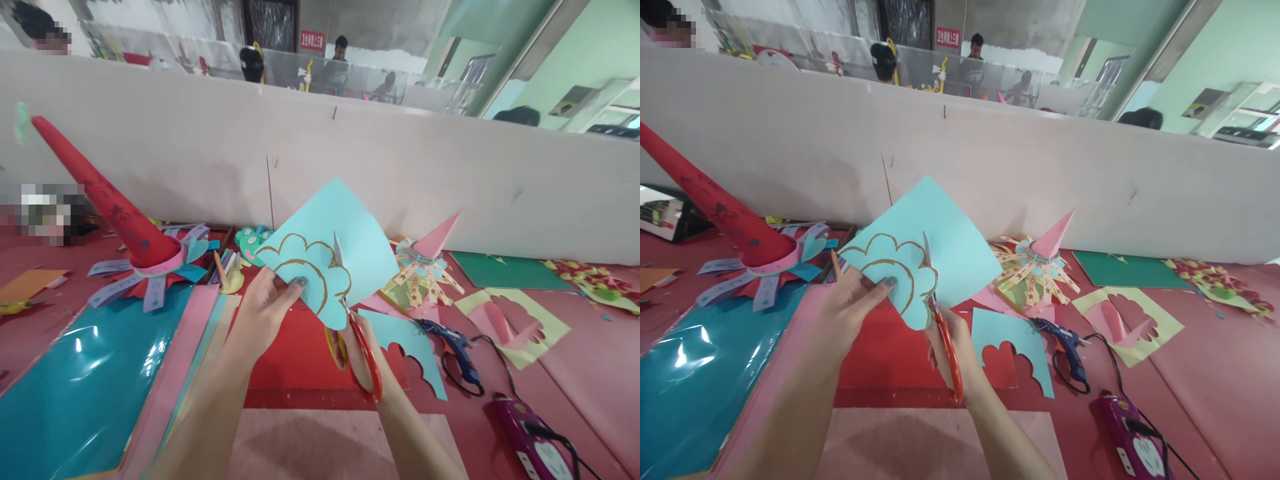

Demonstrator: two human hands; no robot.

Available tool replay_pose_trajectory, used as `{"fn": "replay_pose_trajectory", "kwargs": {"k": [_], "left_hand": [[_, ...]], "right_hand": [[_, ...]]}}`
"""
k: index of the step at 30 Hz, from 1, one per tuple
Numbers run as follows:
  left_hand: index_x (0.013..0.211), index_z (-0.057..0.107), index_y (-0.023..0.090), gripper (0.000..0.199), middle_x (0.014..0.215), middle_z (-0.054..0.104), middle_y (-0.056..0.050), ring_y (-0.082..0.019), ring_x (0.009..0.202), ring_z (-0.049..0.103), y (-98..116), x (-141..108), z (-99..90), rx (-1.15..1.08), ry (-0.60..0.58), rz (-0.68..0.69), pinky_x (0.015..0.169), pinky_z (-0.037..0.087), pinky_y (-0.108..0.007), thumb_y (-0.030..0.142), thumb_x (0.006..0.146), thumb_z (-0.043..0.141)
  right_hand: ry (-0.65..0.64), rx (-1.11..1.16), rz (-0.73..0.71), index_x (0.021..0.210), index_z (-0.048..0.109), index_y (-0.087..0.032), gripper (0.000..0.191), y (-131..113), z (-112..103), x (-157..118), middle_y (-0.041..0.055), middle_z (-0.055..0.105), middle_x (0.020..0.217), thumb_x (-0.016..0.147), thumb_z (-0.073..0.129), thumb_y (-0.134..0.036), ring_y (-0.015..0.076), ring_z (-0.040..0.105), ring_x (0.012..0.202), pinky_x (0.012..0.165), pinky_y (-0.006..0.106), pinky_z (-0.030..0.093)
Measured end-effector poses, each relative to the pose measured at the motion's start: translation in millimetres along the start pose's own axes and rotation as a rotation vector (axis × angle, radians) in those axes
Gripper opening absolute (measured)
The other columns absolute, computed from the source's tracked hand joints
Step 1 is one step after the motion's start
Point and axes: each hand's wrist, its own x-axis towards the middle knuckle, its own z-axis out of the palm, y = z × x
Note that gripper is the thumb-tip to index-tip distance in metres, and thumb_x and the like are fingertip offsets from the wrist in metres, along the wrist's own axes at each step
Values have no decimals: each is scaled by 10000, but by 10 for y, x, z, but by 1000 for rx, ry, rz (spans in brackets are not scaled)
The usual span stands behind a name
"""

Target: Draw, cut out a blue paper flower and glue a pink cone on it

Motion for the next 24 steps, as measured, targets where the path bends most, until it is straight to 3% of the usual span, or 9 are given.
{"fn": "replay_pose_trajectory", "kwargs": {"k": [9, 17, 24], "left_hand": [[1037, 573, 192, 261, 999, 684, -41, -223, 951, 638, -31, 39, -89, 46, 14, -6, 840, 509, -349, 307, 804, 587], [934, 572, 201, 179, 915, 694, -30, -224, 886, 652, -23, 63, -124, 115, 41, -5, 817, 514, -361, 325, 806, 567], [938, 568, 198, 216, 898, 690, -30, -214, 866, 642, -21, 53, -138, 133, 78, 19, 812, 506, -347, 362, 797, 583]], "right_hand": [[24, 150, 135, 618, 393, -212, 443, 32, 1, 43, -81, 383, 449, 785, 497, -609, 70, 393, 295, 297, 199, 279], [19, -11, 54, 611, 362, -210, 438, -186, -92, 1, -83, 356, 439, 840, 452, -572, 53, 353, 320, 361, 200, 273], [-34, -48, 64, 621, 373, -211, 436, -97, -197, 41, -80, 371, 461, 838, 446, -582, 53, 341, 321, 351, 210, 264]]}}
